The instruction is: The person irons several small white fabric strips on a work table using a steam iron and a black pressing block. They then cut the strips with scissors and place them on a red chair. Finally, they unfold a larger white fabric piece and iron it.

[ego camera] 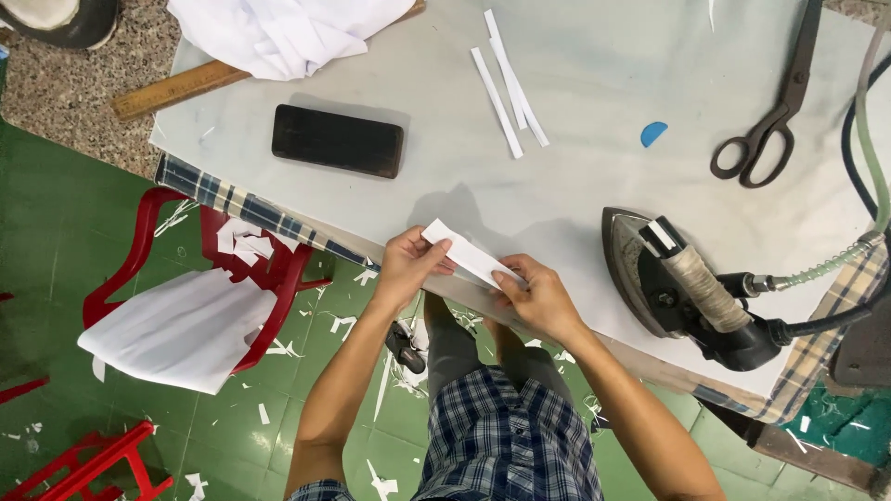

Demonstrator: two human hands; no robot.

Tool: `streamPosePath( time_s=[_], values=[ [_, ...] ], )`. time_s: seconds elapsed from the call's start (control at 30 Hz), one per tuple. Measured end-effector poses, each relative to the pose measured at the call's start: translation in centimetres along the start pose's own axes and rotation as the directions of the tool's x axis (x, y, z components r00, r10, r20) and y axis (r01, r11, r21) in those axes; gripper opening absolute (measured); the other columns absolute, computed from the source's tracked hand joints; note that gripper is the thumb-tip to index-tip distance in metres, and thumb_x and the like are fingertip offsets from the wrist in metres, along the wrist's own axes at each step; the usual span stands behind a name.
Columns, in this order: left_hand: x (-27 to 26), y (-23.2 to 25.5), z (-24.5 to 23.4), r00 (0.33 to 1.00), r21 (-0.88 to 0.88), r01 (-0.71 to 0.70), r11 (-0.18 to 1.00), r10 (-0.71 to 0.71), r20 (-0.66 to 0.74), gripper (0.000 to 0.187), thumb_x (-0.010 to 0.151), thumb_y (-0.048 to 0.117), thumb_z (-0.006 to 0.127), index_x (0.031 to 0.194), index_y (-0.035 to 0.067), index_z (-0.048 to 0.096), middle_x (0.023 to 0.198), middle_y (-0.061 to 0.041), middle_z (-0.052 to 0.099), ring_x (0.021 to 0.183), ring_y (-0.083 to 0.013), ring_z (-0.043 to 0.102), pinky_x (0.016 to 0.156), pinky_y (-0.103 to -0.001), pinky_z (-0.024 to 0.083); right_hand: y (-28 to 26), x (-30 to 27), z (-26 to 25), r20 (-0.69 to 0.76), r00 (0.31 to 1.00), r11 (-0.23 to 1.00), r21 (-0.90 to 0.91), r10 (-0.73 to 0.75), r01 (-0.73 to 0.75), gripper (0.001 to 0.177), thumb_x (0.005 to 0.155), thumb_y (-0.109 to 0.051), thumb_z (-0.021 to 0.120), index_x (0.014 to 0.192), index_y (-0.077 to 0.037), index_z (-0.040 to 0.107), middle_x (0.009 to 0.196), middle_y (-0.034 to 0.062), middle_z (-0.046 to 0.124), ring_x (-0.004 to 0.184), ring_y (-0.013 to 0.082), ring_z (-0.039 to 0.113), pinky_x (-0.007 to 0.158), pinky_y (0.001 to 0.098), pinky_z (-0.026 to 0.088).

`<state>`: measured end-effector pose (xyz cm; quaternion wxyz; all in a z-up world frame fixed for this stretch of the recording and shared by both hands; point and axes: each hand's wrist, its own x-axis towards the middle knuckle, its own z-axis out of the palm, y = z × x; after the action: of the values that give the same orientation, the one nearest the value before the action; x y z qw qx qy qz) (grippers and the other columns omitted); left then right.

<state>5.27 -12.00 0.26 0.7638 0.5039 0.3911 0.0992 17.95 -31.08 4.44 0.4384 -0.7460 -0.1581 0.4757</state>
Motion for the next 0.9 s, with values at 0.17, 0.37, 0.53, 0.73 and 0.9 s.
streamPosePath(
  time_s=[0.17, 0.37, 0.53, 0.73, 0.9],
  values=[
    [1.5, 1.0, -0.2, 0.974, 0.438, -0.197, 0.877, 0.227, -0.016, 0.013, 0.092, 0.012, 0.076, 0.092, 0.001, 0.07, 0.072, -0.013, 0.073, 0.06, -0.0221, 0.073, 0.051, -0.033, 0.061, 0.7, 1.4, 0.4, -0.086, 0.995, 0.902, -0.431, -0.058, 0.015, 0.031, 0.099, -0.035, 0.064, 0.115, -0.009, 0.07, 0.097, 0.0158, 0.079, 0.093, 0.0384, 0.076, 0.081, 0.048, 0.059],
    [2.6, 2.2, -0.7, 0.495, 0.861, -0.467, -0.204, 0.746, 0.445, 0.024, 0.095, 0.018, 0.075, 0.116, 0.008, 0.07, 0.094, -0.006, 0.063, 0.087, -0.0222, 0.066, 0.072, -0.034, 0.055, 1.8, 1.1, 0.4, -0.203, 0.776, 0.459, -0.88, -0.597, 0.123, 0.023, 0.094, -0.035, 0.071, 0.103, -0.014, 0.074, 0.083, 0.0047, 0.069, 0.081, 0.0266, 0.069, 0.072, 0.0372, 0.055],
    [3.9, 4.2, 0.5, 0.416, 0.651, -0.732, -0.201, 0.625, 0.66, 0.019, 0.097, 0.008, 0.07, 0.116, 0.004, 0.069, 0.107, -0.012, 0.067, 0.114, -0.0299, 0.064, 0.1, -0.045, 0.051, 3.0, 1.3, 0.6, -0.16, 0.683, 0.4, -0.893, -0.713, 0.208, 0.021, 0.094, -0.027, 0.074, 0.106, -0.01, 0.074, 0.098, 0.0108, 0.066, 0.098, 0.0304, 0.063, 0.087, 0.0414, 0.049],
    [6.2, 3.3, -0.4, 0.584, 0.647, -0.753, -0.12, 0.331, 0.741, 0.021, 0.099, 0.021, 0.064, 0.084, 0.007, 0.062, 0.074, -0.002, 0.049, 0.078, -0.0202, 0.052, 0.076, -0.035, 0.042, 3.5, 1.4, 1.3, -0.178, 0.661, 0.42, -0.879, -0.729, 0.226, 0.026, 0.091, -0.026, 0.077, 0.107, -0.006, 0.072, 0.107, 0.0145, 0.06, 0.107, 0.0355, 0.056, 0.093, 0.0468, 0.042],
    [6.0, 3.7, -1.1, 0.43, 0.565, -0.794, -0.224, 0.452, 0.782, 0.019, 0.095, 0.011, 0.067, 0.078, 0.01, 0.058, 0.076, 0.0, 0.043, 0.08, -0.0198, 0.051, 0.087, -0.035, 0.044, 3.5, 1.6, 1.1, -0.185, 0.65, 0.449, -0.853, -0.737, 0.265, 0.019, 0.093, -0.02, 0.075, 0.108, -0.009, 0.074, 0.111, 0.0143, 0.06, 0.114, 0.0345, 0.054, 0.097, 0.0472, 0.041]
  ],
)
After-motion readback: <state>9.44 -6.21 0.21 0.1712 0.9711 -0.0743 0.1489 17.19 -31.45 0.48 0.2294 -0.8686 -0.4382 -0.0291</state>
